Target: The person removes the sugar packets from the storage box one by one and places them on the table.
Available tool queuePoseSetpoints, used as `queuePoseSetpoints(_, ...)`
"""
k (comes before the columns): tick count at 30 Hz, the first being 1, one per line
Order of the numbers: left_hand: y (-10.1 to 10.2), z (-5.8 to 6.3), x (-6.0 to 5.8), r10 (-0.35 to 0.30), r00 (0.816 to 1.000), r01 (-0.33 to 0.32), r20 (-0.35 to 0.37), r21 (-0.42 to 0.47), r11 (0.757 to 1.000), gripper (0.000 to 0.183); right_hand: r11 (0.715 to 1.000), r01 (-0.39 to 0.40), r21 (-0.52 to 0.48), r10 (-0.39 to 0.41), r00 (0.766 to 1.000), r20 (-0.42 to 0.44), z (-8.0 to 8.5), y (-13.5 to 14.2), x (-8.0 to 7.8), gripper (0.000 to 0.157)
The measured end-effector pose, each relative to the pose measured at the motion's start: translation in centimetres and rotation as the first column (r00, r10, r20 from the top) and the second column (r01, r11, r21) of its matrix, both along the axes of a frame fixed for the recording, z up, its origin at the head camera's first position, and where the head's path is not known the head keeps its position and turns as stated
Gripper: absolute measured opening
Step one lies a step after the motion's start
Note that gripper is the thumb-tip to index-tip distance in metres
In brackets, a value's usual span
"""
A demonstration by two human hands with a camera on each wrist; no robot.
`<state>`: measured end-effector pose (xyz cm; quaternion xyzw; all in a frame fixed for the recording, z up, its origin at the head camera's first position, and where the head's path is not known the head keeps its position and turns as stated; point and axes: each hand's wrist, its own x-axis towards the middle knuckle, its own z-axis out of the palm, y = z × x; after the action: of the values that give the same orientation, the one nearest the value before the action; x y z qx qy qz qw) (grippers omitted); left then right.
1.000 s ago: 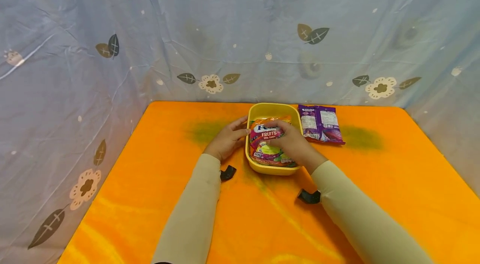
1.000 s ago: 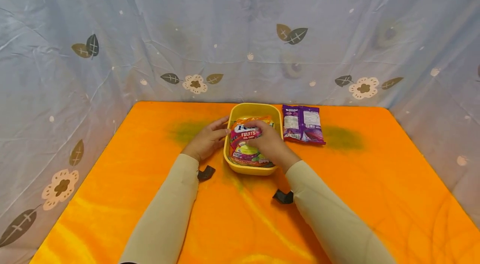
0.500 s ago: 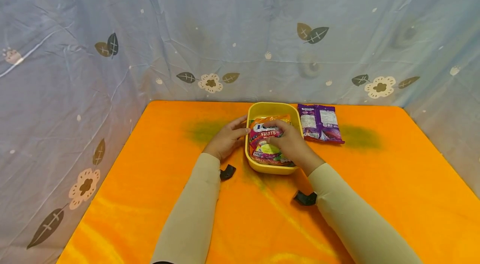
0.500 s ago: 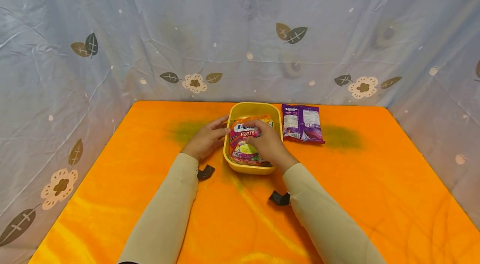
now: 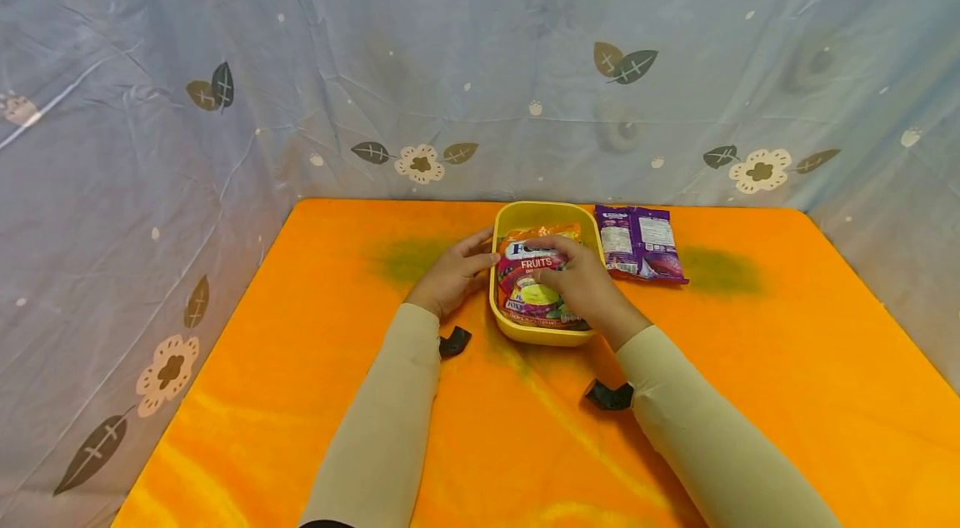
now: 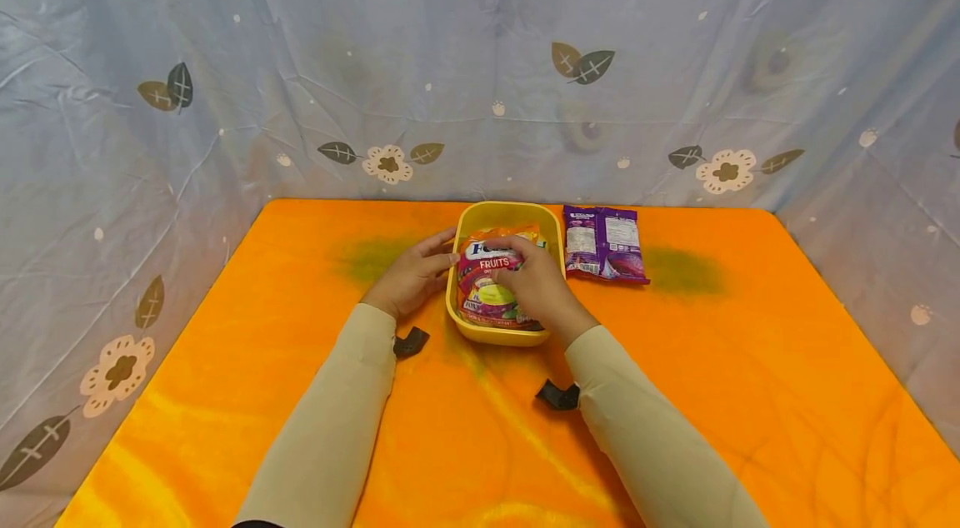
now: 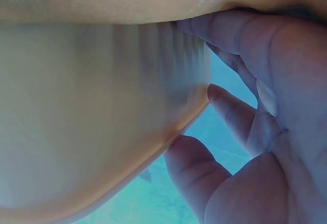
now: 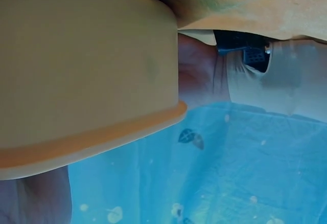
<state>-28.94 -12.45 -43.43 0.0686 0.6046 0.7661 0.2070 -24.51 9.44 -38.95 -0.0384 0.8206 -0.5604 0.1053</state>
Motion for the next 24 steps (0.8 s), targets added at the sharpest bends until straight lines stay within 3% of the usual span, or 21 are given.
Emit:
queuePoseSetpoints(11,0.0,-0.15,0.02,-0.003,1.0,0.004,-0.009,0.04,0.999,0.057,0.996,0.021,-0.087,-0.023,1.0,-0.017,0.25,0.13,0.21,0.041)
queuePoseSetpoints(24,0.05,-0.08,0.09,0.0,1.0,0.0,-0.012,0.021,1.0,0.057,0.987,0.034,-0.16,-0.036,0.999,-0.009,0.28,0.41,0.58,0.041)
